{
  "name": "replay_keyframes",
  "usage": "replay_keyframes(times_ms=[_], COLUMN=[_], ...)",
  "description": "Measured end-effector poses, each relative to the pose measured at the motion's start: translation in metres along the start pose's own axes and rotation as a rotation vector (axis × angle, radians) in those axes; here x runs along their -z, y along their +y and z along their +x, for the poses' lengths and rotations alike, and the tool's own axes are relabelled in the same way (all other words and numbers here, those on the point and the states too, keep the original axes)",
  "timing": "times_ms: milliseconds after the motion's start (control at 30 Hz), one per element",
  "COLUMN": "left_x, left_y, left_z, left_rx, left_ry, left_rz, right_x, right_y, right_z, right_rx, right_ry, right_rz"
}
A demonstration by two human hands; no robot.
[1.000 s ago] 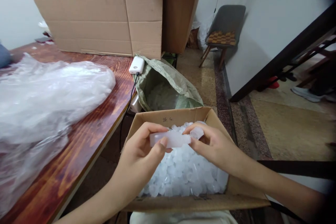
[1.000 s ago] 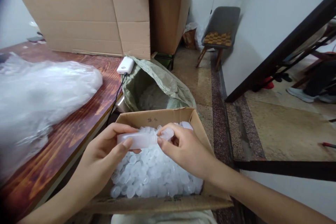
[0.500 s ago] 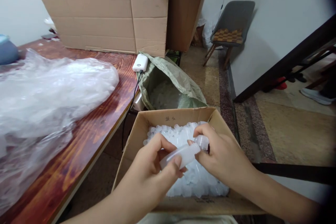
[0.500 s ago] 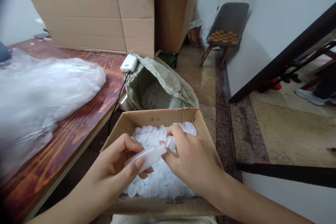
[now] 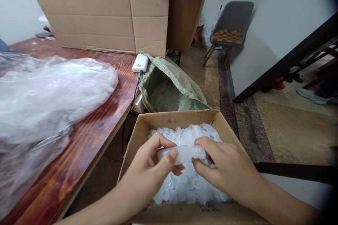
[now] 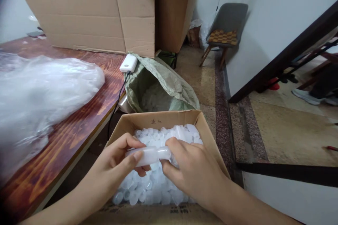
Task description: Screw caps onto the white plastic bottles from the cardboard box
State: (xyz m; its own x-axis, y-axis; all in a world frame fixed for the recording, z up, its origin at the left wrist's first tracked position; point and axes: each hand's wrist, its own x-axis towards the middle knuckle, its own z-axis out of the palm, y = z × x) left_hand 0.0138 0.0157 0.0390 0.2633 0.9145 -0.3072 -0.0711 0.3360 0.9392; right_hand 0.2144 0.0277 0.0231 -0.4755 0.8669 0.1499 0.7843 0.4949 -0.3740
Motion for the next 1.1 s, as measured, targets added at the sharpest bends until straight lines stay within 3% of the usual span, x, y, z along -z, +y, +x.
replay_keyframes(times_ms=[167, 300, 367, 533, 767, 833, 1000, 1100], left_x=[0.009, 0.014, 0.016, 0.018, 0.022, 0.022, 0.025, 0.026], left_y=[-0.013, -0.018, -0.019, -0.023, -0.02, -0.019, -0.017, -0.017], left_z=[0.001, 0.0, 0.0, 0.001, 0.005, 0.005, 0.004, 0.005], left_rx=[0.077, -0.198, -0.303, -0.272, -0.28, -0.282, -0.324, -0.333], left_ry=[-0.138, -0.147, -0.116, -0.145, -0.142, -0.136, -0.119, -0.121], left_rz=[-0.084, 0.284, 0.415, 0.47, 0.386, 0.368, 0.366, 0.37], right_x=[0.001, -0.002, -0.002, 0.001, 0.007, 0.007, 0.006, 0.005], right_y=[-0.009, -0.015, -0.016, -0.013, -0.014, -0.008, 0.004, 0.004], right_z=[0.001, 0.001, 0.0, -0.005, -0.003, -0.004, -0.004, 0.001], right_rx=[0.067, 0.084, 0.047, -0.069, -0.322, -0.47, -0.813, -0.878], right_ry=[-0.046, -0.096, -0.178, -0.406, -0.471, -0.48, -0.35, -0.304], right_rz=[-0.053, -0.051, 0.014, 0.233, 0.547, 0.782, 1.757, 1.898])
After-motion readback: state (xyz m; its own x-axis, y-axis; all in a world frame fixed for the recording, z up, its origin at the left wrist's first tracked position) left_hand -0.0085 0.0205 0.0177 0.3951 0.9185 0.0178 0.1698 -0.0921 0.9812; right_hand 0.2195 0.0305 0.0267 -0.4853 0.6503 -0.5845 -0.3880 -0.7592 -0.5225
